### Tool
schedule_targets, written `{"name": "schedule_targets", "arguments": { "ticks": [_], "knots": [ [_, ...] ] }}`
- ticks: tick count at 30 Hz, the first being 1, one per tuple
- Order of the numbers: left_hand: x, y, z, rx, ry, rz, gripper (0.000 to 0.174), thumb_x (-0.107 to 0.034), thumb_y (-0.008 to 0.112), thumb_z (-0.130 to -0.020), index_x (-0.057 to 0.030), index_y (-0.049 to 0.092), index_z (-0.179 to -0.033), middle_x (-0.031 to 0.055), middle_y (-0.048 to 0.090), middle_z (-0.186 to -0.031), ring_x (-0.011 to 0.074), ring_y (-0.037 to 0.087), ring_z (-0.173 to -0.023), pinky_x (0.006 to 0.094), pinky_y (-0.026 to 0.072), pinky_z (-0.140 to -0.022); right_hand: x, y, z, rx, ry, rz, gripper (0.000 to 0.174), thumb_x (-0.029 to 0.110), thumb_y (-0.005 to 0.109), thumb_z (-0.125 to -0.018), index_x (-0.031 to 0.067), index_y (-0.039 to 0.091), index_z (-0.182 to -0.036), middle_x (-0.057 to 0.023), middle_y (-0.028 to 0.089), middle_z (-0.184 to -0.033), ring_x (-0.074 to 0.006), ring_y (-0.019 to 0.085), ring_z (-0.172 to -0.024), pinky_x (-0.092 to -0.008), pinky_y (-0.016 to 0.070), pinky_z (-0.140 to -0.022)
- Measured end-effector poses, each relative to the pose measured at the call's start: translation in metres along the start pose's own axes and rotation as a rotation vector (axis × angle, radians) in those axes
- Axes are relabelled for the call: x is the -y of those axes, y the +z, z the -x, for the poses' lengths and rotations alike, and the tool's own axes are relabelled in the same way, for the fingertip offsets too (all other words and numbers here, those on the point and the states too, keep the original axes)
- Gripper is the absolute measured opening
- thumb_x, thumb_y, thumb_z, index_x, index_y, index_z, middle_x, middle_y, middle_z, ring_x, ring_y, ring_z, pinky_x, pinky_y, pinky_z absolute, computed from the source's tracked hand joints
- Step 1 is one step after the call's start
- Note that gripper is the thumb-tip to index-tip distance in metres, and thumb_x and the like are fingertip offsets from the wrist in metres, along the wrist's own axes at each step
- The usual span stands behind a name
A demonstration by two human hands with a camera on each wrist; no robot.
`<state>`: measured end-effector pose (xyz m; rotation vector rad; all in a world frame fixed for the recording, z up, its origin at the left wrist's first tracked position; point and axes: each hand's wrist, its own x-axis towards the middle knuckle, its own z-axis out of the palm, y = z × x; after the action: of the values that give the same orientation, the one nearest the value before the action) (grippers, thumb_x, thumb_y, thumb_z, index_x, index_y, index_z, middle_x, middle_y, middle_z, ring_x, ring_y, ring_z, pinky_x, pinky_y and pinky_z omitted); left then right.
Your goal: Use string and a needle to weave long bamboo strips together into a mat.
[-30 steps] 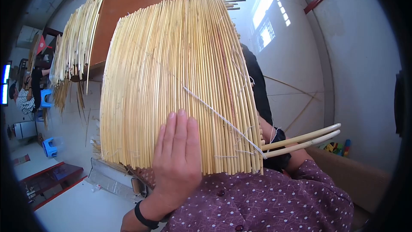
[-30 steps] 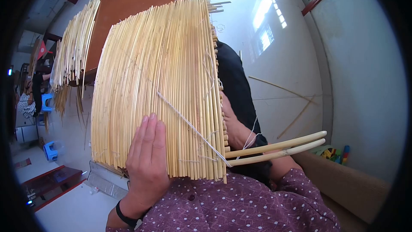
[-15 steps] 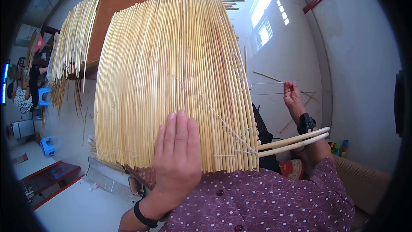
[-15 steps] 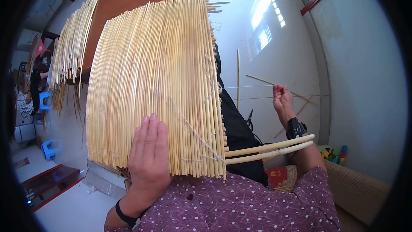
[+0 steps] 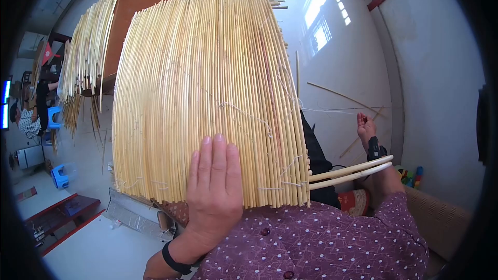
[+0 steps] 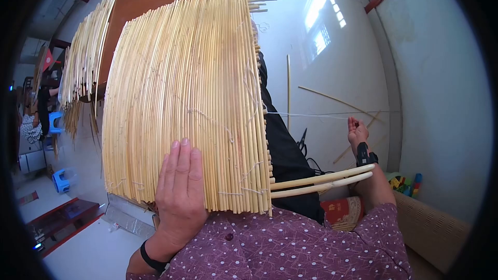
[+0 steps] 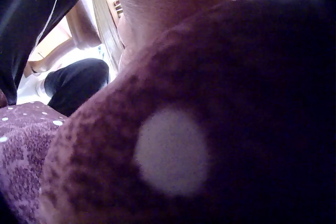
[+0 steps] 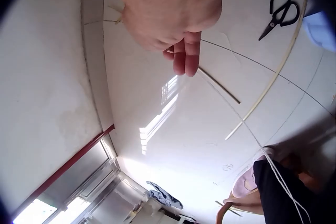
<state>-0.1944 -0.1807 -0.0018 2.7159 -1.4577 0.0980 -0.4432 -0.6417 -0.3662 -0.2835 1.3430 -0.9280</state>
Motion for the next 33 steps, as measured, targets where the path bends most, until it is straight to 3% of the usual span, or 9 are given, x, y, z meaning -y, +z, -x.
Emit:
{"name": "schedule_targets", "arguments": {
  "ticks": [4,6,10,12,15,18,22,24,33],
  "knots": [
    [0.007,-0.016,-0.006,0.093,0.035,0.066,0.039,-0.009,0.056,-0.092,0.0091,0.057,-0.127,0.0302,0.058,-0.130,0.0441,0.056,-0.124,0.0510,0.0452,-0.105,-0.002,0.002,0.020,0.134,0.052,0.134,0.016,0.012,0.054,-0.101,-0.0025,0.053,-0.094,-0.0156,0.063,-0.089,-0.0252,0.067,-0.082,-0.0389,0.0620,-0.086],
    [0.019,-0.043,-0.017,0.316,0.093,0.315,0.048,-0.018,0.064,-0.091,0.0071,0.055,-0.131,0.0280,0.057,-0.131,0.0416,0.056,-0.125,0.0494,0.0459,-0.105,-0.006,0.004,0.027,0.202,0.085,0.135,0.015,0.012,0.056,-0.101,-0.0009,0.055,-0.092,-0.0135,0.064,-0.086,-0.0233,0.067,-0.080,-0.0378,0.0622,-0.084],
    [0.059,-0.057,-0.050,0.424,0.015,0.543,0.053,-0.023,0.073,-0.087,0.0043,0.057,-0.129,0.0233,0.059,-0.130,0.0346,0.060,-0.121,0.0425,0.0480,-0.104,-0.013,0.019,0.041,0.295,0.104,0.175,0.016,0.014,0.057,-0.101,0.0013,0.054,-0.091,-0.0103,0.062,-0.083,-0.0214,0.066,-0.078,-0.0373,0.0619,-0.081],
    [0.072,-0.054,-0.082,0.571,-0.402,0.787,0.038,-0.012,0.075,-0.083,0.0008,0.063,-0.117,0.0145,0.062,-0.120,0.0226,0.065,-0.107,0.0334,0.0538,-0.091,-0.015,0.023,0.043,0.315,0.123,0.170,0.016,0.014,0.057,-0.101,0.0018,0.055,-0.091,-0.0098,0.062,-0.083,-0.0207,0.066,-0.078,-0.0370,0.0618,-0.080],
    [0.089,-0.015,-0.108,0.426,-0.194,0.668,0.017,-0.010,0.071,-0.088,0.0017,0.065,-0.099,0.0072,0.062,-0.098,0.0147,0.065,-0.087,0.0273,0.0541,-0.078,-0.016,0.029,0.048,0.311,0.105,0.148,0.016,0.015,0.057,-0.101,0.0022,0.055,-0.091,-0.0092,0.062,-0.082,-0.0198,0.066,-0.077,-0.0360,0.0618,-0.079],
    [0.097,0.016,-0.120,0.393,-0.081,0.672,0.010,-0.007,0.068,-0.089,0.0004,0.063,-0.094,0.0050,0.058,-0.086,0.0130,0.062,-0.081,0.0272,0.0514,-0.070,-0.014,0.022,0.042,0.304,0.109,0.140,0.016,0.015,0.057,-0.100,0.0026,0.055,-0.091,-0.0085,0.062,-0.081,-0.0194,0.066,-0.075,-0.0352,0.0617,-0.078],
    [0.103,0.017,-0.130,0.460,0.040,0.641,0.008,-0.009,0.065,-0.092,-0.0014,0.061,-0.095,0.0024,0.058,-0.086,0.0103,0.061,-0.075,0.0227,0.0476,-0.062,-0.008,0.008,0.040,0.291,0.086,0.172,0.016,0.016,0.057,-0.100,0.0020,0.057,-0.092,-0.0079,0.064,-0.082,-0.0182,0.066,-0.073,-0.0335,0.0616,-0.075],
    [0.098,0.003,-0.134,0.629,-0.347,1.220,0.011,-0.014,0.061,-0.097,-0.0032,0.059,-0.096,-0.0002,0.056,-0.084,0.0076,0.058,-0.067,0.0196,0.0421,-0.054,-0.003,0.008,0.047,0.277,0.083,0.182,0.016,0.016,0.057,-0.100,0.0013,0.058,-0.093,-0.0077,0.064,-0.082,-0.0174,0.066,-0.072,-0.0326,0.0615,-0.074],
    [0.108,-0.032,-0.124,0.430,-0.142,1.686,0.026,-0.024,0.062,-0.098,-0.0056,0.046,-0.090,0.0043,0.051,-0.085,0.0099,0.049,-0.063,0.0214,0.0408,-0.054,0.001,0.006,0.049,0.130,0.080,0.215,0.021,0.020,0.059,-0.100,0.0005,0.066,-0.096,0.0004,0.063,-0.070,-0.0056,0.060,-0.057,-0.0205,0.0552,-0.054]
  ]
}}
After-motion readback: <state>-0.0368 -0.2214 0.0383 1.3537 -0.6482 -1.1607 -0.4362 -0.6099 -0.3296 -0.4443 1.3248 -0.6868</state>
